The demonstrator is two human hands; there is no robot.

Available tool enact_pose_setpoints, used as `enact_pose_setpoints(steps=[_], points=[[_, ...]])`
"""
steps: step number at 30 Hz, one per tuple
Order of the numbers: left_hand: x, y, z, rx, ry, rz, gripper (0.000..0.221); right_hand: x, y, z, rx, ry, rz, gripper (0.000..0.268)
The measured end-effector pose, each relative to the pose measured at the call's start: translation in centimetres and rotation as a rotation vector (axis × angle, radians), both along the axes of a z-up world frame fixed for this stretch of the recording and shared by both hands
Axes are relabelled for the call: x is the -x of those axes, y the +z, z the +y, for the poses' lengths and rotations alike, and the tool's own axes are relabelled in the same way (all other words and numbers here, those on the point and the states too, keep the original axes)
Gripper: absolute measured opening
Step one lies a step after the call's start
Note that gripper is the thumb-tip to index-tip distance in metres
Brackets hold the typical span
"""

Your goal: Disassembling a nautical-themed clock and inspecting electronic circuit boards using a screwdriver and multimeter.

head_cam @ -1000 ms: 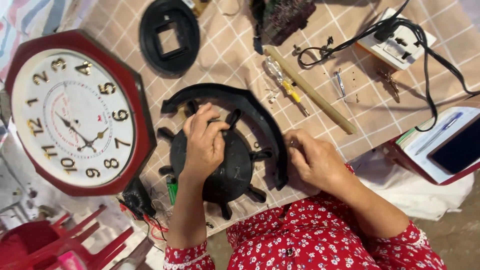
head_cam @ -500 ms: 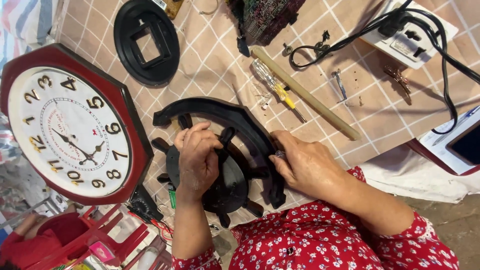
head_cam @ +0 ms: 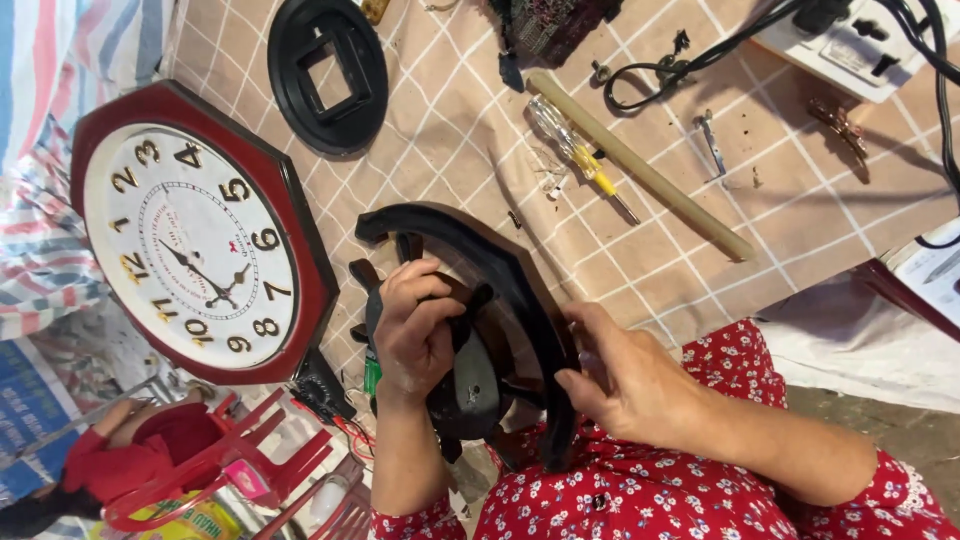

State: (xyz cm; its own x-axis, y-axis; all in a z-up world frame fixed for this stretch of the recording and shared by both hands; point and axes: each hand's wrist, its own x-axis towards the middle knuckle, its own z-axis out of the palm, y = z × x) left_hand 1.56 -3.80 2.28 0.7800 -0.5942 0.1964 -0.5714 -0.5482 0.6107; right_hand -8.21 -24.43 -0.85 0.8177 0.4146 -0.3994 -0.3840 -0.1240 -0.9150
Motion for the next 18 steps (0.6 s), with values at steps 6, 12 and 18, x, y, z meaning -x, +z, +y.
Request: enact_pose_setpoints(steps=[6,12,18], points=[[0.4,0.7,-1.0,0.093,0.04,0.004,0.031,0.8,0.7,0.1,-0.204,-0.165,-0.097,0.048],[1.1,0.6,-1.9,0.096,0.116,-0.075,0.043,1.6,0.0,0.8,-0.108,-0.073,-0.092,0.053],[1.7,0.4,-1.0,0.081,0.148,-0.166,0.032,2.2,-0.2,0.9,-0.125,-0.026,-0.162,0.056]])
